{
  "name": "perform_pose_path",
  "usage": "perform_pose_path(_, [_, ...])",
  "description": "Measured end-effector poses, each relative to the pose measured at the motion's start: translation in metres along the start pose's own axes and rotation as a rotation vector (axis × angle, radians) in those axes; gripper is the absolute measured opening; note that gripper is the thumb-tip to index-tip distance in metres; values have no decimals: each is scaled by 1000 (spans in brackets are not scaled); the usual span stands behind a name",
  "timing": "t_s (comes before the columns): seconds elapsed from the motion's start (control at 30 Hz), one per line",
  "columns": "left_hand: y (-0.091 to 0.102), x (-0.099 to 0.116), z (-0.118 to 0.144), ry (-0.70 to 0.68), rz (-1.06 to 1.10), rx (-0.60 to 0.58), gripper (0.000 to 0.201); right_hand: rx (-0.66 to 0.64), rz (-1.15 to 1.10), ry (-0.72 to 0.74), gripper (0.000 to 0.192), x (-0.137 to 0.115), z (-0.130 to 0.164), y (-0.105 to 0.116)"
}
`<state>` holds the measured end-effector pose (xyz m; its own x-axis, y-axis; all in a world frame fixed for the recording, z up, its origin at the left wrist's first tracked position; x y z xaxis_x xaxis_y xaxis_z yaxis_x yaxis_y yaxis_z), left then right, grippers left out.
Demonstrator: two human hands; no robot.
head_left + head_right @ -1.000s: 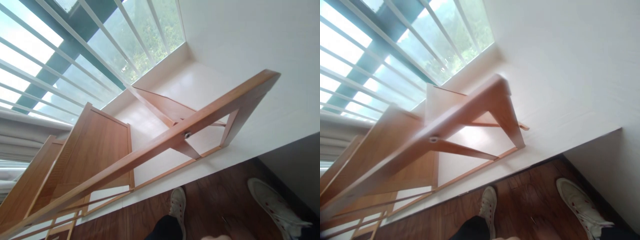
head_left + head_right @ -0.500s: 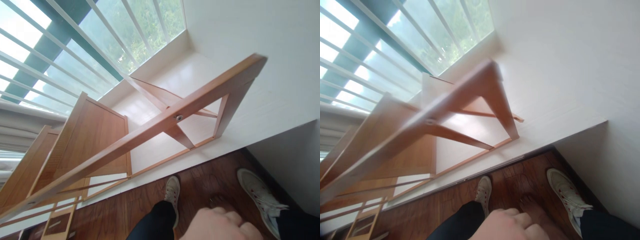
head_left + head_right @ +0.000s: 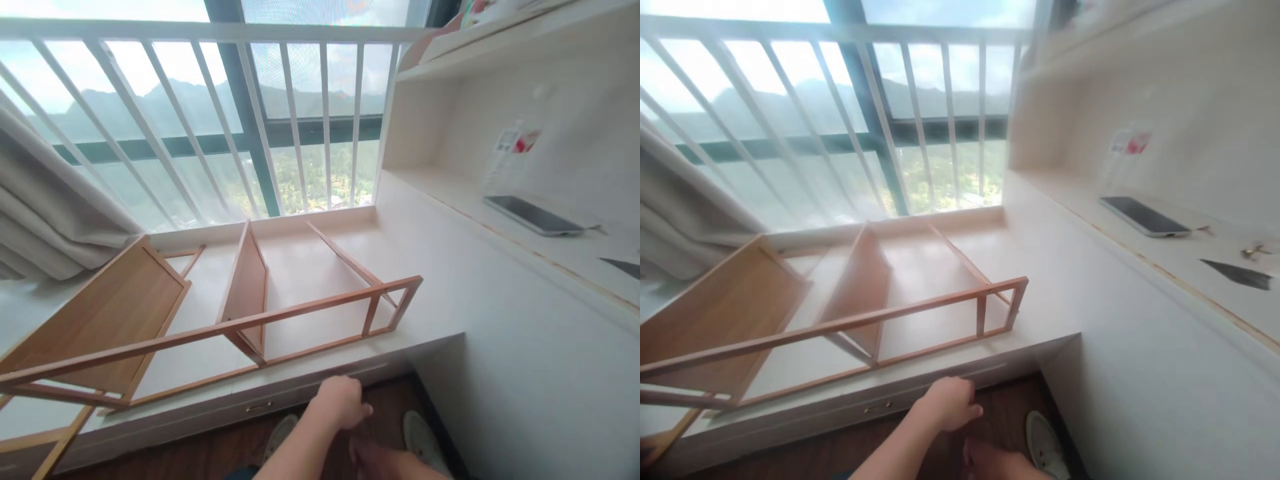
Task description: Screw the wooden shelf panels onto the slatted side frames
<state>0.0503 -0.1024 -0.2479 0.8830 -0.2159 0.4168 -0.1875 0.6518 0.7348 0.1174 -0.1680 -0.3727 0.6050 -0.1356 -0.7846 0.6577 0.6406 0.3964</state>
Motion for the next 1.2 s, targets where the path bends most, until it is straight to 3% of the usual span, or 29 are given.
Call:
perform_pose_path(0.1, [18,-12,5,17,84,84,35,52,-30,22,15,-11,20,22])
perform_pose_path(0.2, [31,-8,12,7,287,180,45,194,-90,115,25,-33,43,59])
perform_pose_path(0.33, [22,16,8,-62,700,140,70,439,-186,368,17,-79,81,117])
perform_pose_path(0.47, [21,33,-7,-115,1065,182,74,528,7,444,17,-111,97,148])
perform_pose_path(0.57, [25,37,-18,-126,1267,248,65,582,100,486,20,-114,95,161])
perform_pose_path(0.77, [29,52,-29,-150,1517,267,53,631,85,557,20,-100,94,179])
perform_pose_path(0.9, [44,59,-22,-177,1691,327,47,731,-190,435,13,-89,96,201])
perform_pose_path(1.0, [57,61,-16,-221,1688,406,46,654,-447,332,27,-81,89,201])
perform_pose_path(1.1, [64,60,-13,-241,1661,485,44,549,-590,360,43,-88,84,193])
perform_pose_path(1.2, [67,63,-11,-278,1665,514,42,593,-697,392,44,-96,85,190])
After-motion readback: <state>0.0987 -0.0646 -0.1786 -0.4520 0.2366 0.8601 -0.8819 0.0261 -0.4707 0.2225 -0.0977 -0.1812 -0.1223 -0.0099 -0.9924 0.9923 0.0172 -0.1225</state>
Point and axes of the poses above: each hand's wrist, its own z-axis away from the middle knuckle, its own y-axis out of the back of the hand, x = y × z, the point moved 7 cm from there along -z, towards the middle knuckle, and after that the axes turned 1 degree about -y, right-handed, at the moved point
